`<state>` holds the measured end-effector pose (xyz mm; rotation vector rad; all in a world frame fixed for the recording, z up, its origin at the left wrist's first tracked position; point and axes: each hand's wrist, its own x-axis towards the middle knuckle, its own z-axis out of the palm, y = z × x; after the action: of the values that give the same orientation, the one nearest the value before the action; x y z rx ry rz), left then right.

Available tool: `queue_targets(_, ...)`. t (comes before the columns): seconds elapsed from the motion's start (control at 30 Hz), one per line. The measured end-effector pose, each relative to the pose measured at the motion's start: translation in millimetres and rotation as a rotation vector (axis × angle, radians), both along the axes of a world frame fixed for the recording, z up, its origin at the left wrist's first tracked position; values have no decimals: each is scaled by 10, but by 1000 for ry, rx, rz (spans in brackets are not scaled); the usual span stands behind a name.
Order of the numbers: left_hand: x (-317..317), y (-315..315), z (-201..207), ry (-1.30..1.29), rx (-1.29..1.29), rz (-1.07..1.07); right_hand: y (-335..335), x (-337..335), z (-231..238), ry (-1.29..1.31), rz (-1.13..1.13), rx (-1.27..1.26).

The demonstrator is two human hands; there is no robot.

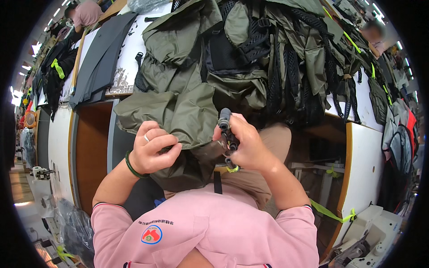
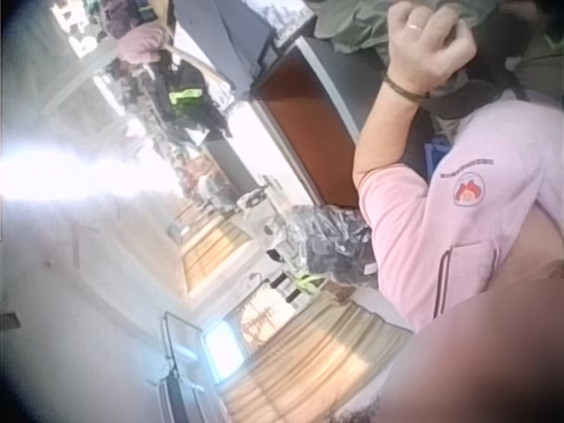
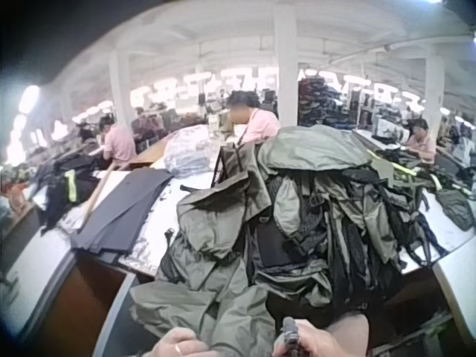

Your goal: Using scissors to trim and inspect components of olive drab tactical vests or backpacks in a factory setting.

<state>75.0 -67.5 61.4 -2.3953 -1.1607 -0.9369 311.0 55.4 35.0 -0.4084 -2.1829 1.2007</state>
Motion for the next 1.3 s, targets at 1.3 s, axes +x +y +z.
queue_targets(1.3, -135, -6, -118, -479, -504, -13, -182, 99, 23, -46, -97, -149)
